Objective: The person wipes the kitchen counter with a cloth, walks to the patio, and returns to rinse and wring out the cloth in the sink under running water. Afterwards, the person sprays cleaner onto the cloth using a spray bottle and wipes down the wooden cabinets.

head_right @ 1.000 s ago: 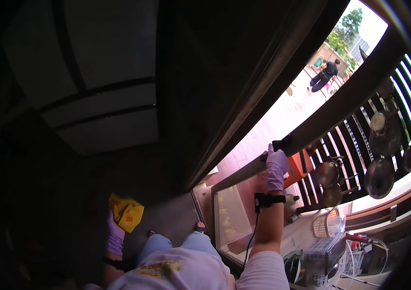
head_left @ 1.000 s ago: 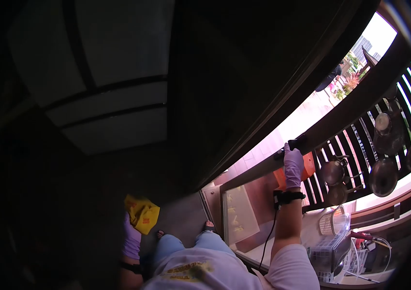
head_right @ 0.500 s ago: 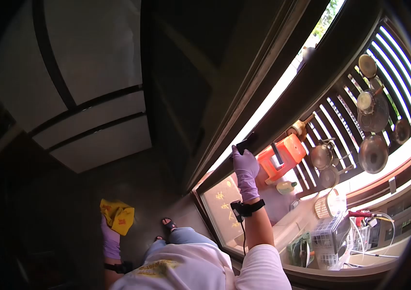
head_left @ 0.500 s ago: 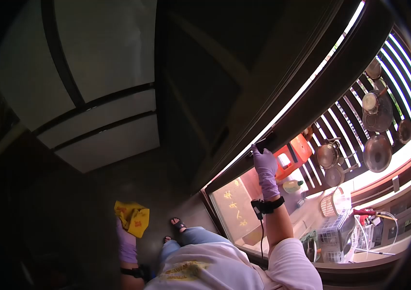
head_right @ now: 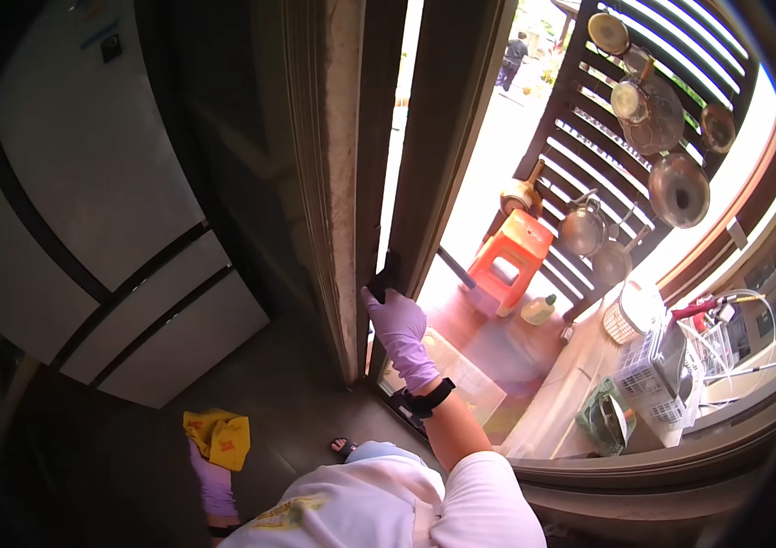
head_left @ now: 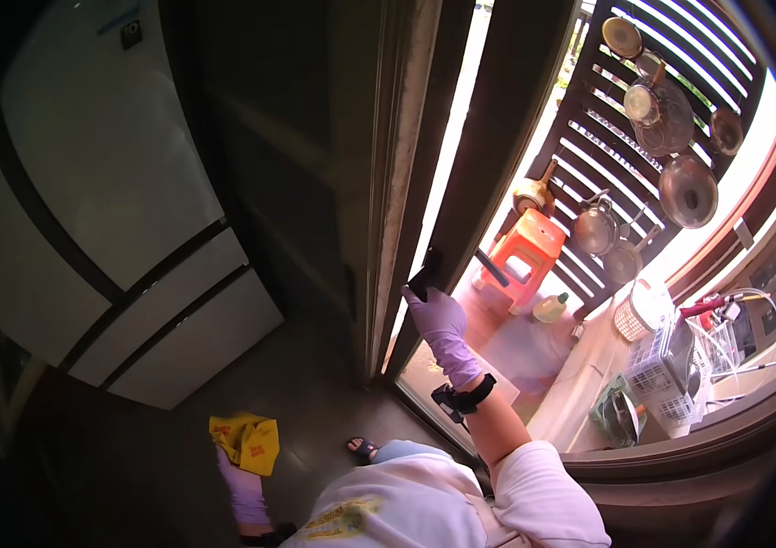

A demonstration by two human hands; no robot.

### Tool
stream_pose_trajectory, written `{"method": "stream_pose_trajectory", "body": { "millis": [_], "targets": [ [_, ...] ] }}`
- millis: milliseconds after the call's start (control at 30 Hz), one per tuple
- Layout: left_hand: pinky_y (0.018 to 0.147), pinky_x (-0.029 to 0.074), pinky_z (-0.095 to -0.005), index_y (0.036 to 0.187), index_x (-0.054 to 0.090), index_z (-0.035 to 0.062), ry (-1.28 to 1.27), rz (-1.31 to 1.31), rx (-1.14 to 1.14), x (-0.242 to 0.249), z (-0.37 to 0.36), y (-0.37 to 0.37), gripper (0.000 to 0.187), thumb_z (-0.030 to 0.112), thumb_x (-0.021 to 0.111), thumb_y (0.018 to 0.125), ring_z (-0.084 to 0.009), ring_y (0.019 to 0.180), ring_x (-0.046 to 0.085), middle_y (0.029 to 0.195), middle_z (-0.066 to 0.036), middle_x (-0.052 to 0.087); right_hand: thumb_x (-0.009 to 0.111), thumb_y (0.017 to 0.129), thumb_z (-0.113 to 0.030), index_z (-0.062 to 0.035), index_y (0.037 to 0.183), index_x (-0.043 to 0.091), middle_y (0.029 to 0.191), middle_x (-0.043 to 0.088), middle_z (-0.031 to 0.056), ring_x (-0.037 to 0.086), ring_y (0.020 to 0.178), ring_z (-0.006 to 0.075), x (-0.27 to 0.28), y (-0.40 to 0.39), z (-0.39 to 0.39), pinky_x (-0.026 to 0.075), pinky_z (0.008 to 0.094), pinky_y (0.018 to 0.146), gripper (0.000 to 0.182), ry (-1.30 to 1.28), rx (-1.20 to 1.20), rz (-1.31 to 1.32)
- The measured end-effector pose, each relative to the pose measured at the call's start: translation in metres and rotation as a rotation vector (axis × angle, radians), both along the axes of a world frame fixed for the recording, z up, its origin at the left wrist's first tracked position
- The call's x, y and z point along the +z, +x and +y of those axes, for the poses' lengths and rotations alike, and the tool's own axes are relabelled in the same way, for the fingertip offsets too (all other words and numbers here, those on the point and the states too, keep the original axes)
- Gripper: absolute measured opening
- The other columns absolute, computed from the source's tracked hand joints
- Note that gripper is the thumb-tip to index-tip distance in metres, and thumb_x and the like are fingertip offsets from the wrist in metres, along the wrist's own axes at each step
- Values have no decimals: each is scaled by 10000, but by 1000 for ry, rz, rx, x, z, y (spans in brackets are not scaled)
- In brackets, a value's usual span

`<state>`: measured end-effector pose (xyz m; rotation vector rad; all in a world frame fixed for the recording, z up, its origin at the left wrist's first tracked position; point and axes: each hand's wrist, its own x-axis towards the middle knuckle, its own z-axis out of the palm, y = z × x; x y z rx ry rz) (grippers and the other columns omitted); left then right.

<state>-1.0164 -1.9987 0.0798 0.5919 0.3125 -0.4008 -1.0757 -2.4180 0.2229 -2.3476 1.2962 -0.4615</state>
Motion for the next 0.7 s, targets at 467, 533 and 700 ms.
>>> {"method": "stream_pose_trajectory", "body": {
  "millis": [467,533,700],
  "targets": [
    [990,399,-445,1306,411,68,62,-70,170,2,-4,-11,480,402,332,970,-295,1170,487,1283,-131,484,419,846,-602,-11,1171,539,1057,608,227,580,993,360,22,-8,-4,456,433,823,685,-35,136,355],
    [968,427,-417,1295,412,42,129,-68,195,4,-7,-12,482,391,350,968,-283,1140,516,1248,-142,510,552,855,-435,1,1176,528,1179,540,198,493,1120,332,36,-15,-6,396,402,933,543,-229,264,302],
    [966,433,-411,1283,423,41,-1,102,299,-7,-12,-20,482,398,373,962,-277,1110,547,1231,-143,533,528,904,-159,18,1065,596,1017,633,160,592,937,239,52,-2,-31,467,352,772,249,233,1143,-178]
  ]
}}
